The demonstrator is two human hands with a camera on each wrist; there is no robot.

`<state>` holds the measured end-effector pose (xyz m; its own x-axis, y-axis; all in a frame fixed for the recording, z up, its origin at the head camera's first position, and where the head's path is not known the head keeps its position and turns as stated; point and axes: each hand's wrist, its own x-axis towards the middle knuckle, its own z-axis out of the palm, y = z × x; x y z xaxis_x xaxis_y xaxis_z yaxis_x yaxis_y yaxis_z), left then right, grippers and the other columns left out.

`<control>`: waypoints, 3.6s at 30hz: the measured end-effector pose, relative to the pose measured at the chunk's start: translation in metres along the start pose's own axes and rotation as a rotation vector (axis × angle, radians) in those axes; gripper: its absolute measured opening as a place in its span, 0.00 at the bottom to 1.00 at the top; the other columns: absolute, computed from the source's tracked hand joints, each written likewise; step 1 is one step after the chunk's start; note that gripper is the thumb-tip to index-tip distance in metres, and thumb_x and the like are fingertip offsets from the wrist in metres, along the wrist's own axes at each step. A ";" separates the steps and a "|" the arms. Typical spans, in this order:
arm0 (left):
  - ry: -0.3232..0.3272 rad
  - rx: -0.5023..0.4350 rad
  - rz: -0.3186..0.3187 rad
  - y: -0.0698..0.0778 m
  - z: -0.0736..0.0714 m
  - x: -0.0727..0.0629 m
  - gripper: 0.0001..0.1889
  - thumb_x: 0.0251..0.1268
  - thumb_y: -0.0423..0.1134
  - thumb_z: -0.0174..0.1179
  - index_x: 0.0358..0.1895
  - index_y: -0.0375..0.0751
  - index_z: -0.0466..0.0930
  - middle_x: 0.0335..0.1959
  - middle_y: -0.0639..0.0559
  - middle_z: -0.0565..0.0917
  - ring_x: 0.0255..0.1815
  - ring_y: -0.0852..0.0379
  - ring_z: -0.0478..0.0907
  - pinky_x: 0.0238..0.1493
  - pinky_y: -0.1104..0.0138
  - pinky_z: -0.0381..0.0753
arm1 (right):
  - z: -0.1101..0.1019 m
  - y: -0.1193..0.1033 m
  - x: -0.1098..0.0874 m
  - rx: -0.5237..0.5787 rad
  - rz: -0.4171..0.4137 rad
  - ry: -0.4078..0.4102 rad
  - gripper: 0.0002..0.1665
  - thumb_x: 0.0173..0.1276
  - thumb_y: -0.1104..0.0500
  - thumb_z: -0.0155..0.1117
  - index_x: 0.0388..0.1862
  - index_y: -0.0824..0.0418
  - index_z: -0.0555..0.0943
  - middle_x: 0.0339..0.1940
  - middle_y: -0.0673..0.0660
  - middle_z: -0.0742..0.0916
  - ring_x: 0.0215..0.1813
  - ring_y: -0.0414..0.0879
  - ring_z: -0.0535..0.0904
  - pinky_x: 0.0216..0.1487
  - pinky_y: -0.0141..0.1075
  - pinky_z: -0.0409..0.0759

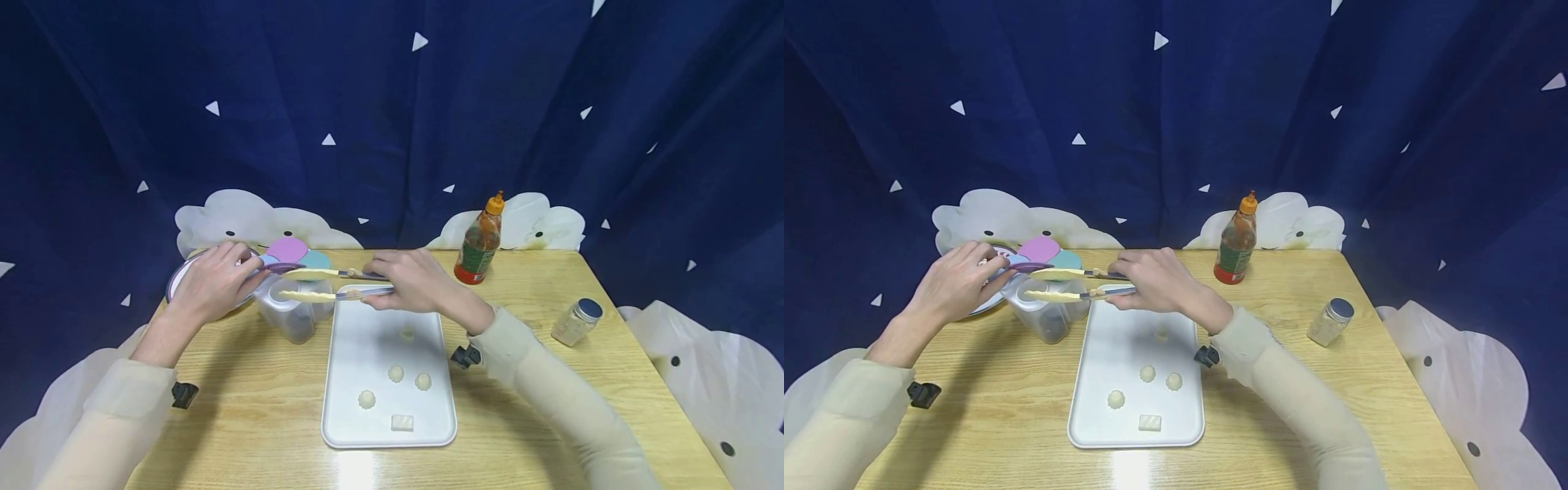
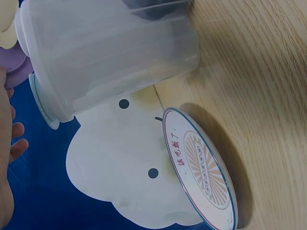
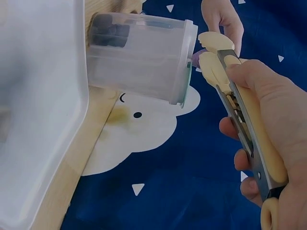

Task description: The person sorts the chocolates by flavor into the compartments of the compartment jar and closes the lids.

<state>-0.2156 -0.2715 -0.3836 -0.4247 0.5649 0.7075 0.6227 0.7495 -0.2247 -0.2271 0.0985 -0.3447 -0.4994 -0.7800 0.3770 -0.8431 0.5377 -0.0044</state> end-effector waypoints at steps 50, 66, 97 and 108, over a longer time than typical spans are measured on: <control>-0.023 0.015 -0.012 0.002 0.000 -0.001 0.31 0.88 0.58 0.36 0.36 0.39 0.81 0.31 0.42 0.80 0.32 0.41 0.78 0.29 0.52 0.77 | 0.020 0.048 -0.252 -0.309 0.522 0.164 0.49 0.52 0.22 0.70 0.55 0.61 0.85 0.38 0.57 0.88 0.17 0.44 0.70 0.14 0.34 0.57; -0.005 0.005 0.000 0.002 0.002 0.001 0.30 0.88 0.57 0.38 0.36 0.39 0.81 0.31 0.42 0.80 0.32 0.41 0.78 0.29 0.52 0.77 | 0.031 0.057 -0.276 -0.359 0.567 0.023 0.45 0.51 0.29 0.75 0.53 0.63 0.84 0.34 0.59 0.85 0.21 0.51 0.75 0.13 0.40 0.64; 0.007 0.015 0.009 0.003 -0.001 -0.001 0.28 0.88 0.55 0.37 0.37 0.39 0.80 0.30 0.42 0.80 0.30 0.41 0.77 0.29 0.52 0.75 | 0.013 0.039 -0.221 -0.323 0.399 0.075 0.37 0.55 0.34 0.77 0.52 0.62 0.88 0.39 0.63 0.90 0.35 0.56 0.88 0.21 0.46 0.81; -0.007 0.002 0.008 0.003 -0.002 -0.003 0.27 0.88 0.54 0.39 0.37 0.38 0.80 0.32 0.41 0.81 0.32 0.40 0.78 0.32 0.51 0.77 | 0.022 0.004 -0.122 -0.180 0.268 0.106 0.33 0.64 0.34 0.73 0.57 0.56 0.88 0.44 0.55 0.90 0.43 0.51 0.89 0.28 0.43 0.84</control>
<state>-0.2108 -0.2713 -0.3850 -0.4246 0.5733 0.7007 0.6244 0.7459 -0.2319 -0.1740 0.1885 -0.4113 -0.6672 -0.5708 0.4785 -0.6312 0.7744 0.0437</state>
